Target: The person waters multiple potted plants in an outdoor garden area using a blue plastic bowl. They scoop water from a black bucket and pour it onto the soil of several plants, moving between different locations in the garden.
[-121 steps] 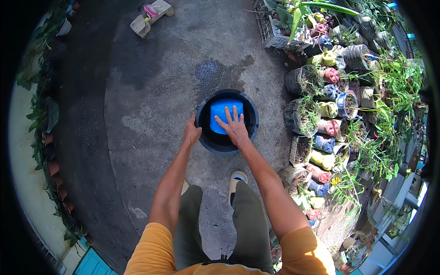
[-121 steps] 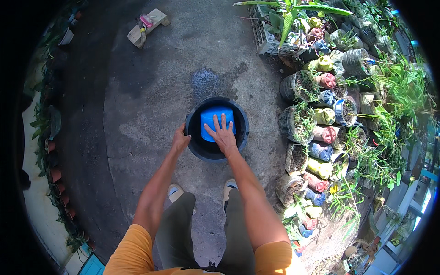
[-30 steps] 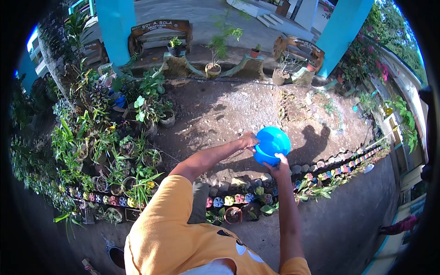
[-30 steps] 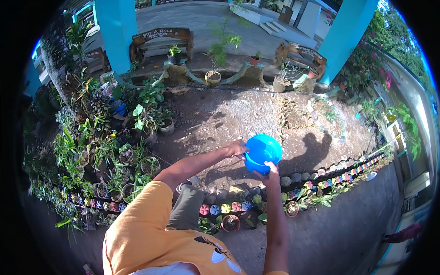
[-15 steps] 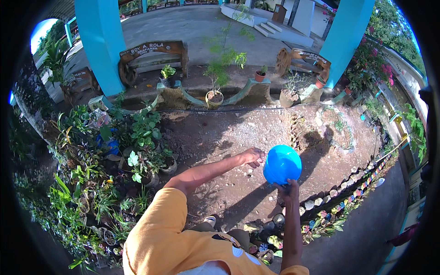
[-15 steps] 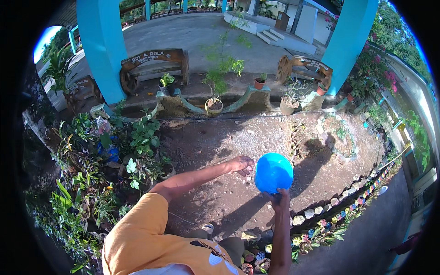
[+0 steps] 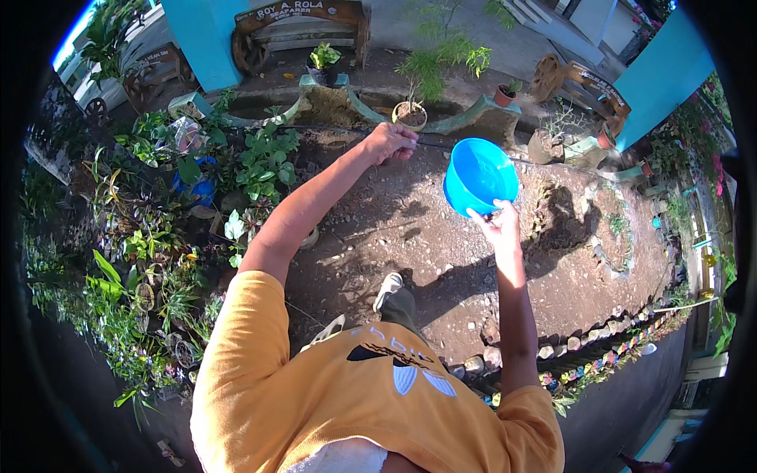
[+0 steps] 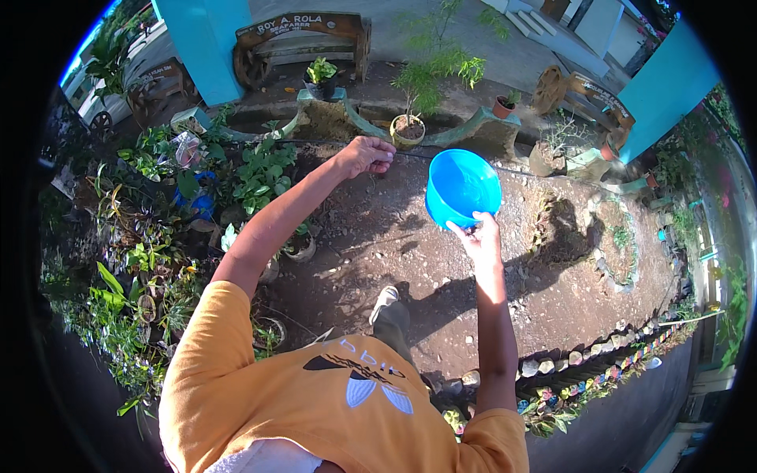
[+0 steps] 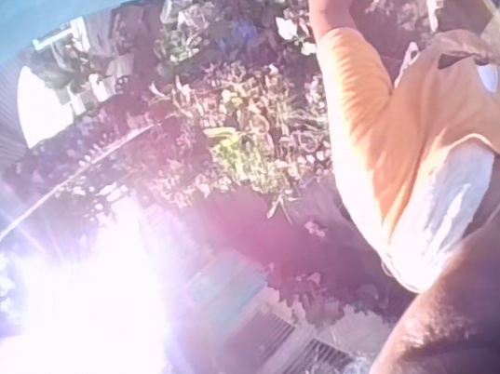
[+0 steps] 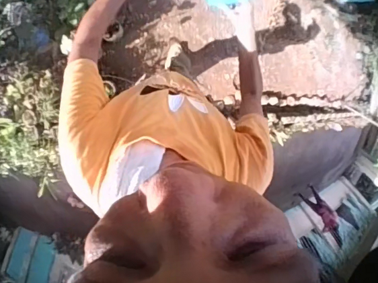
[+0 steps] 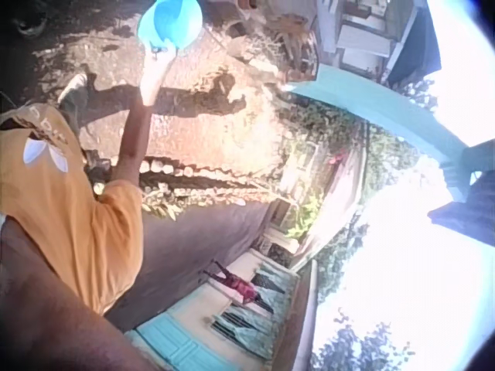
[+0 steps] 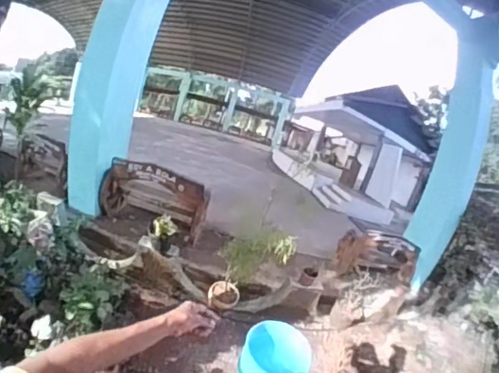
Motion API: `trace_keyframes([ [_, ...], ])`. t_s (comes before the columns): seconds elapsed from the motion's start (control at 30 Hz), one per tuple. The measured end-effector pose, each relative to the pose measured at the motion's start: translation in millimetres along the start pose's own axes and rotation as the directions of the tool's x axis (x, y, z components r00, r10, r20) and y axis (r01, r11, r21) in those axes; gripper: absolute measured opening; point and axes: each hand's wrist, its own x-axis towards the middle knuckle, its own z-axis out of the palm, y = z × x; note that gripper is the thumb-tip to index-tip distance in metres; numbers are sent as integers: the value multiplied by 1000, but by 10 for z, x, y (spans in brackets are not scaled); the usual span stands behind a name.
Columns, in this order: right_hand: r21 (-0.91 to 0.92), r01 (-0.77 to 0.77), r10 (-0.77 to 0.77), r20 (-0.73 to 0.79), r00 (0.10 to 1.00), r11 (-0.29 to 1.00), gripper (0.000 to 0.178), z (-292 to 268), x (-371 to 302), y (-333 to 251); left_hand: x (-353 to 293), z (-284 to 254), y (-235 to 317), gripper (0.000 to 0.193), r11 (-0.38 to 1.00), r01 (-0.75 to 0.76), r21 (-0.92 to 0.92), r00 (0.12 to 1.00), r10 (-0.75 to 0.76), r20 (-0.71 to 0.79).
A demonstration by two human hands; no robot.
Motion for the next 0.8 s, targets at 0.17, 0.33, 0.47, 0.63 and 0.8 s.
trace_keyframes([
  [0.17,-42,-128,128,-16,992,991,60,286,1113,-50,738,-784,31,10,997,-49,-51,984,40,-172],
  [0.33,-39,-246,245,-15,969,969,57,642,2222,-67,1337,-1217,-6,15,990,58,-129,943,-97,-319],
  [0.47,-513,32,90,211,973,858,54,715,3268,104,1772,-1598,39,15,990,73,-119,920,-112,-376],
  [0.63,-631,265,-44,342,938,729,54,1075,4369,402,2446,-2313,141,11,994,28,-101,923,-65,-378],
  [0.8,-74,-286,295,213,931,955,57,1910,4968,279,3266,-3140,411,12,982,24,-185,950,-80,-303],
])
